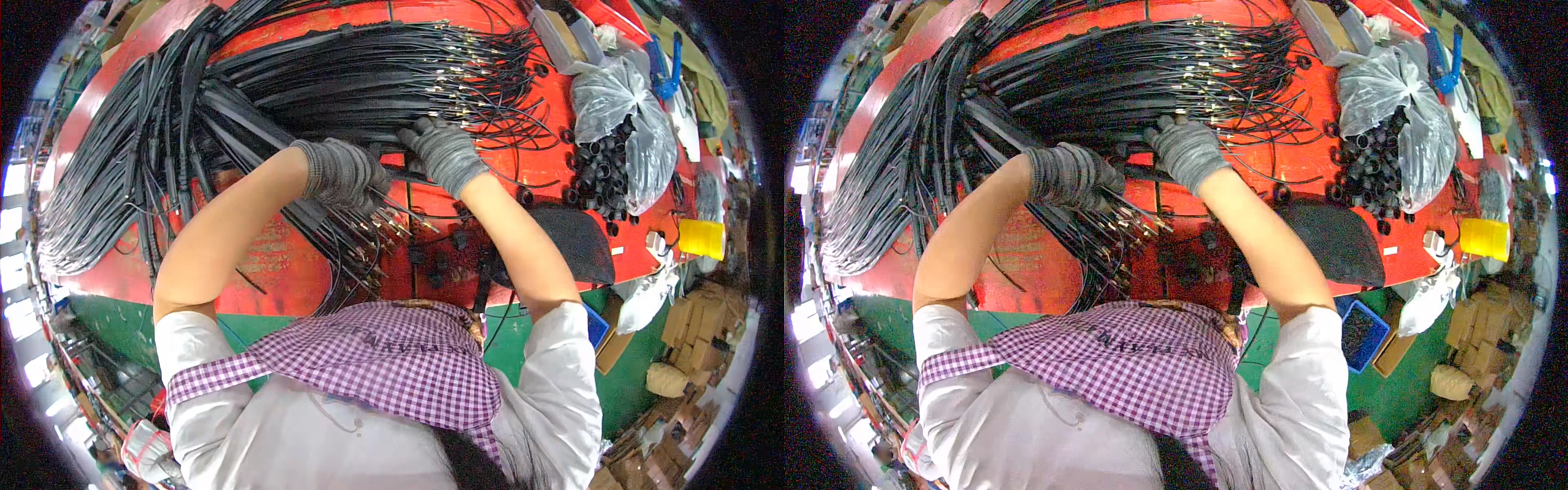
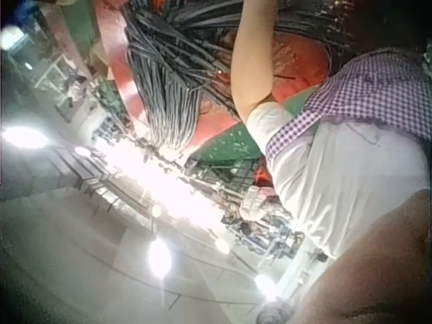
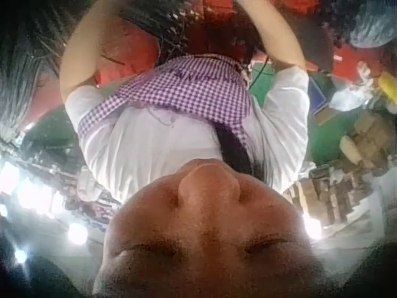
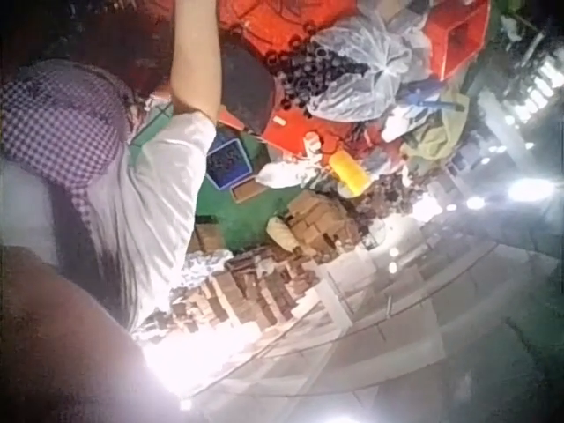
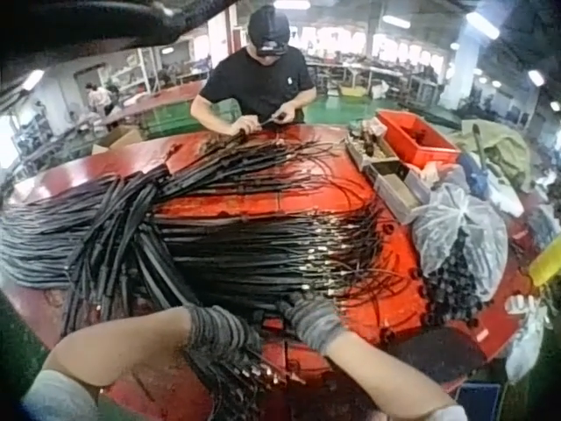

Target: The person assembles and organizes electronic cables with wire connectors by hand on a workbench.

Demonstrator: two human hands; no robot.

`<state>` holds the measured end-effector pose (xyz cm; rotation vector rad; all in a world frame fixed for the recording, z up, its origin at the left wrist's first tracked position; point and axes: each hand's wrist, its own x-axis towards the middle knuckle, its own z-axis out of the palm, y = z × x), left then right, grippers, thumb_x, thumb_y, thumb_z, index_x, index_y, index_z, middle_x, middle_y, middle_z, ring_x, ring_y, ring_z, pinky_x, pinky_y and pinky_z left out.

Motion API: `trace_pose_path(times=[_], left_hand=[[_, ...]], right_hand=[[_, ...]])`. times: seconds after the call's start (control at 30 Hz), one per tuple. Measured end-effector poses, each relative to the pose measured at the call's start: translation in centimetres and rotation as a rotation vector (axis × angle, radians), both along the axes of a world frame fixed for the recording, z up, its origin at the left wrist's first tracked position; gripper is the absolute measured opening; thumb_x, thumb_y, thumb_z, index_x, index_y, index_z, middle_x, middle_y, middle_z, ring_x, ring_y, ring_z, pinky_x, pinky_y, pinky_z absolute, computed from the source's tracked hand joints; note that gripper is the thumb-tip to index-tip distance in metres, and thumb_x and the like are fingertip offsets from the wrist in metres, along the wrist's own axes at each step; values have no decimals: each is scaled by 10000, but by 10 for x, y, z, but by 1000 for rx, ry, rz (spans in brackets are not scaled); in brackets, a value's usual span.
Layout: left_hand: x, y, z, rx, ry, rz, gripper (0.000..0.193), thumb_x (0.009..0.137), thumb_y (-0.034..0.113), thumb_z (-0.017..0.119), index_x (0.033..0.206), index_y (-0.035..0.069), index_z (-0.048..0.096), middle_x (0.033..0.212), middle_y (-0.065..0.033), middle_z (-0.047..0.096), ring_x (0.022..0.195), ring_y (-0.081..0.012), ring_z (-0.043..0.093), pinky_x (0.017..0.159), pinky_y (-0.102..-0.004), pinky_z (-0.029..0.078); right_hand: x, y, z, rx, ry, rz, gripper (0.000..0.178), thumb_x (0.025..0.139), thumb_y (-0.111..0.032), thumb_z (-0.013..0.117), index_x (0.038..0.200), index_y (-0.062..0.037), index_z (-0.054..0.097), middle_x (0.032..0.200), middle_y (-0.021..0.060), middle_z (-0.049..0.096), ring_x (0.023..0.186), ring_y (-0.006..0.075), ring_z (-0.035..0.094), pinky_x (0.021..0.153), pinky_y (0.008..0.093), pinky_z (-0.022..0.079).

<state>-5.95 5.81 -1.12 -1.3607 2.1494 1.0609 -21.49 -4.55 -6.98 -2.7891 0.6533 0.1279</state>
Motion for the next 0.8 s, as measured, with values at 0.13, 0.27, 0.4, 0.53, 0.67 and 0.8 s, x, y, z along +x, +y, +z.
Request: trace_pose_path(times=[0.13, 0.27, 0.4, 0.53, 0.67, 0.8], left_hand=[[10, 19, -2, -12, 271, 101, 227, 715, 190, 599, 924, 103, 601, 817, -114, 613, 738, -263, 573, 680, -348, 455], [9, 21, -19, 3, 407, 98, 137, 679, 184, 600, 779, 91, 602, 691, -111, 579, 651, -277, 551, 597, -362, 439], [-10, 21, -9, -66, 379, -74, 136, 718, 187, 567, 814, 95, 599, 716, -125, 582, 646, -297, 545, 608, -366, 441], [-17, -1, 12, -79, 461, 11, 194, 789, 220, 544, 904, 69, 579, 768, -146, 595, 687, -321, 562, 641, -380, 450], [-18, -11, 27, -293, 467, 112, 242, 812, 238, 543, 989, 77, 571, 823, -163, 593, 741, -325, 560, 661, -375, 454], [-18, -21, 43, -434, 589, 147, 256, 828, 212, 523, 1052, 94, 565, 884, -140, 598, 768, -310, 569, 700, -350, 467]], right_hand=[[-33, -17, -4, -126, -327, -4, 430, 690, -195, 643, 1093, -102, 526, 1022, 153, 551, 964, 294, 529, 817, 366, 438], [-107, -42, 23, 178, -326, -426, 333, 648, -43, 583, 979, -31, 541, 907, 149, 583, 810, 300, 569, 722, 325, 471], [-152, -51, -25, -60, -143, -471, 331, 697, -114, 572, 1019, -52, 530, 948, 187, 565, 890, 308, 572, 739, 387, 470], [-141, -43, -28, -150, 485, -409, 295, 786, -133, 402, 1045, -51, 517, 1008, 174, 576, 904, 299, 580, 743, 406, 471], [-169, -50, -31, -328, -116, -494, 358, 786, -226, 523, 1066, -5, 501, 917, 193, 582, 845, 330, 568, 743, 383, 453], [-202, -32, 0, 19, -322, -543, 352, 805, -255, 540, 1075, -34, 491, 944, 197, 557, 869, 349, 539, 734, 393, 443]])
